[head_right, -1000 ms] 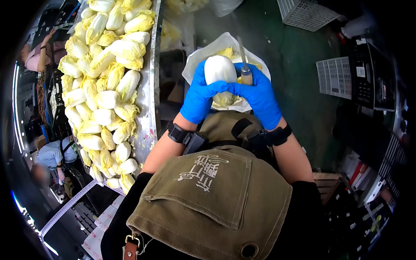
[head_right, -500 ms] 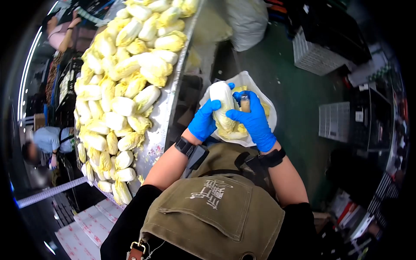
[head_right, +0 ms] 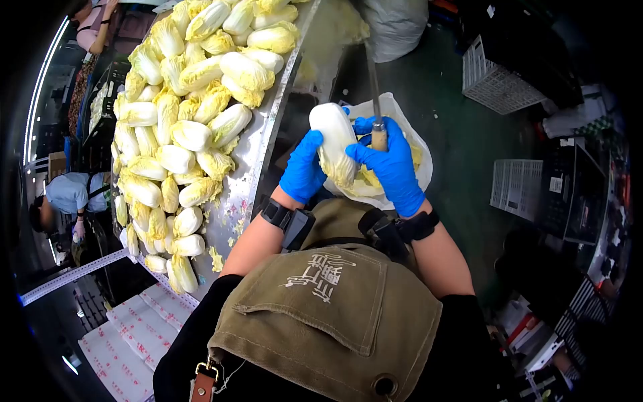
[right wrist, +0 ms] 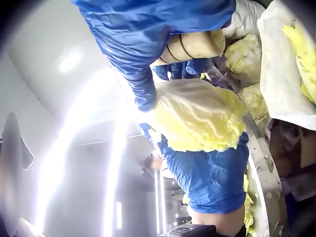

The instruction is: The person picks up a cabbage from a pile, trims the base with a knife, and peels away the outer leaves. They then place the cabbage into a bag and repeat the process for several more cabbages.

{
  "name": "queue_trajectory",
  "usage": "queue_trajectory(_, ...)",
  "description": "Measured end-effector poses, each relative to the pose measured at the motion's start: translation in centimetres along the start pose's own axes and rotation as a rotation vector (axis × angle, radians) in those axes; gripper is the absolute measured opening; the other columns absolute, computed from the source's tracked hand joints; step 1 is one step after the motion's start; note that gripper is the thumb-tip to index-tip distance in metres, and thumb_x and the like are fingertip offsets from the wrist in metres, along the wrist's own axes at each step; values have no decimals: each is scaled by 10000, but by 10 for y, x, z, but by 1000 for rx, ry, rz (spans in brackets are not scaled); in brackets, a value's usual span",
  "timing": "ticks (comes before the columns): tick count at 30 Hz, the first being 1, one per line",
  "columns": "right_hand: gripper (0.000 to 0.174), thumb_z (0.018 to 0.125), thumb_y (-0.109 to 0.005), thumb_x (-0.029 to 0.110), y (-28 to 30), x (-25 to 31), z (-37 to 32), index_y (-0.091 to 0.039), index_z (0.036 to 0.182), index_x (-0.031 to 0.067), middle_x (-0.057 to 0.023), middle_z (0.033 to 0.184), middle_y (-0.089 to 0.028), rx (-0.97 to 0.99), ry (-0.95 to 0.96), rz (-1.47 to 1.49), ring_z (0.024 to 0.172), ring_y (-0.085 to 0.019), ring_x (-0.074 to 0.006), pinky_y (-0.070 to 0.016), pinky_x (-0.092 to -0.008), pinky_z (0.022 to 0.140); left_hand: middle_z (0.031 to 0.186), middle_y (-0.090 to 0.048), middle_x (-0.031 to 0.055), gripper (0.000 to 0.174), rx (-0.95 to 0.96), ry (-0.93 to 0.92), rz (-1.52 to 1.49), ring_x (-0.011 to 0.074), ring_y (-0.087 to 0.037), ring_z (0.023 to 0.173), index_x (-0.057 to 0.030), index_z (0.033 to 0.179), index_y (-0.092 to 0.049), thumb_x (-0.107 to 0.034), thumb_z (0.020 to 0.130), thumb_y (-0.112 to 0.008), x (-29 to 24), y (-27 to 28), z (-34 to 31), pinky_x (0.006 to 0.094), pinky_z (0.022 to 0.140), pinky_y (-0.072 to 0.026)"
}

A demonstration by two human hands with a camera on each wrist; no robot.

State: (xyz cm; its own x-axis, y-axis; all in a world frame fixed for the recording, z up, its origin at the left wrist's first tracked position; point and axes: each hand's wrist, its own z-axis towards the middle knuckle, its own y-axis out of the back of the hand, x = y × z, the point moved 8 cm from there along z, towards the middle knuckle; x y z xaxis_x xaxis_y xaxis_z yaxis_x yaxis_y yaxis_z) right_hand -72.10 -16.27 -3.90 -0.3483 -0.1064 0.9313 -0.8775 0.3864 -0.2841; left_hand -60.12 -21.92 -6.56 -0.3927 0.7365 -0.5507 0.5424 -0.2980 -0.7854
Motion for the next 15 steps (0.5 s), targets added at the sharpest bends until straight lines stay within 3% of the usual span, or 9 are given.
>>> queue_trajectory(4,490,743,-763,43,-1,-4,-2,-514,1164,41,-65,1107,-581,1,22,-25,1000,-579,-166,-510,-279,843,1338,-468,152,645,-47,81,-57,279,-490,1208,-33,1409,-314,-437,940,-494,20,1,4,404,1031,-397)
queue_trajectory(7,472,747,-766,67,5,-2,-4,-528,1153,29,-52,1047,-599,-32,23,-40,936,-598,-151,-517,-265,808,1276,-517,129,542,-76,107,-108,233,-541,1142,-45,1370,-381,-296,920,-549,24,1,7,372,969,-457)
queue_trajectory(13,386,773,-746,84,23,-11,-6,-572,1112,20,-45,964,-624,-64,-6,29,845,-616,-140,-528,-254,766,1256,-526,101,570,6,30,188,191,-550,1107,-28,1363,-388,-165,853,-603,18,-14,5,322,920,-478)
queue_trajectory(15,389,778,-744,89,22,-8,-9,-572,1119,21,-45,967,-624,-70,-16,36,844,-615,-141,-526,-258,771,1236,-534,95,562,-15,44,158,186,-553,1092,-33,1352,-401,-152,846,-615,17,-15,3,308,905,-482)
